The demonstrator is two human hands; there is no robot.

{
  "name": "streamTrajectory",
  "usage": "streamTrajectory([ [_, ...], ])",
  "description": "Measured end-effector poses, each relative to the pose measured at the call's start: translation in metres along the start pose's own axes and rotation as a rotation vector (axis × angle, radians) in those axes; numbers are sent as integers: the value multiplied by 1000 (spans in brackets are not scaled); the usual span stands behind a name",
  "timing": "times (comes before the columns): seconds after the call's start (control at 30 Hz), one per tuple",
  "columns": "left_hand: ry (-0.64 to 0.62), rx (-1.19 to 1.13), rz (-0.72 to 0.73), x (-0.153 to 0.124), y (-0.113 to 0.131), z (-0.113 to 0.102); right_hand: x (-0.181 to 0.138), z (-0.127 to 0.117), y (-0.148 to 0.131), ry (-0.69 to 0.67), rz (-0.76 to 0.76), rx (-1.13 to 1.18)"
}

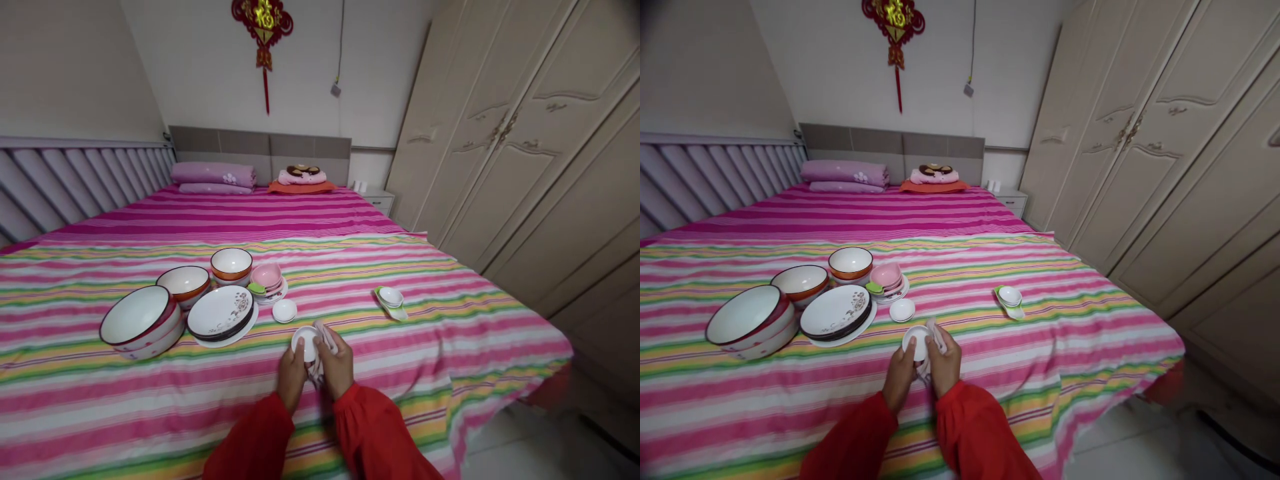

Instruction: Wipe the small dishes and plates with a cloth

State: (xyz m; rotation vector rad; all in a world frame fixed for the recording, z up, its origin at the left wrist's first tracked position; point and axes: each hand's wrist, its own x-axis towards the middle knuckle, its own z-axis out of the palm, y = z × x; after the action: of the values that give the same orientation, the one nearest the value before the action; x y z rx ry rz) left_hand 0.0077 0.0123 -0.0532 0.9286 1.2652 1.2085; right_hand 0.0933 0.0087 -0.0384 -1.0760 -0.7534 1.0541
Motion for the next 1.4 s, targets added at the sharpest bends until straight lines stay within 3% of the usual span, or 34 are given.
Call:
streamTrajectory([
  [0.1,103,-91,-9,-7,-4,6,-13,7,5,56,119,116],
  [0.23,60,-54,11,-11,2,3,-11,3,0,14,139,132],
  [0.3,3,29,83,-10,10,-3,-2,-4,-7,-31,55,63],
  [0.47,-135,293,330,-6,33,-16,15,-16,-31,-187,-362,-213],
  [0.57,-150,388,367,-6,36,-17,16,-15,-38,-230,-465,-270],
  [0.67,-82,352,293,-9,31,-11,11,-11,-36,-143,-379,-197],
  [0.8,-28,169,176,-17,24,0,-4,-4,-26,-10,-100,-38],
  [0.9,37,45,110,-23,21,7,-18,3,-16,12,86,95],
  [1.07,72,-29,53,-25,18,10,-21,3,-8,-40,94,105],
  [1.13,15,27,83,-24,21,5,-13,-4,-11,-62,24,22],
  [1.23,-68,174,210,-20,32,-6,1,-16,-24,-81,-267,-181],
  [1.4,-164,396,420,-13,48,-17,10,-27,-47,-372,-756,-521],
])
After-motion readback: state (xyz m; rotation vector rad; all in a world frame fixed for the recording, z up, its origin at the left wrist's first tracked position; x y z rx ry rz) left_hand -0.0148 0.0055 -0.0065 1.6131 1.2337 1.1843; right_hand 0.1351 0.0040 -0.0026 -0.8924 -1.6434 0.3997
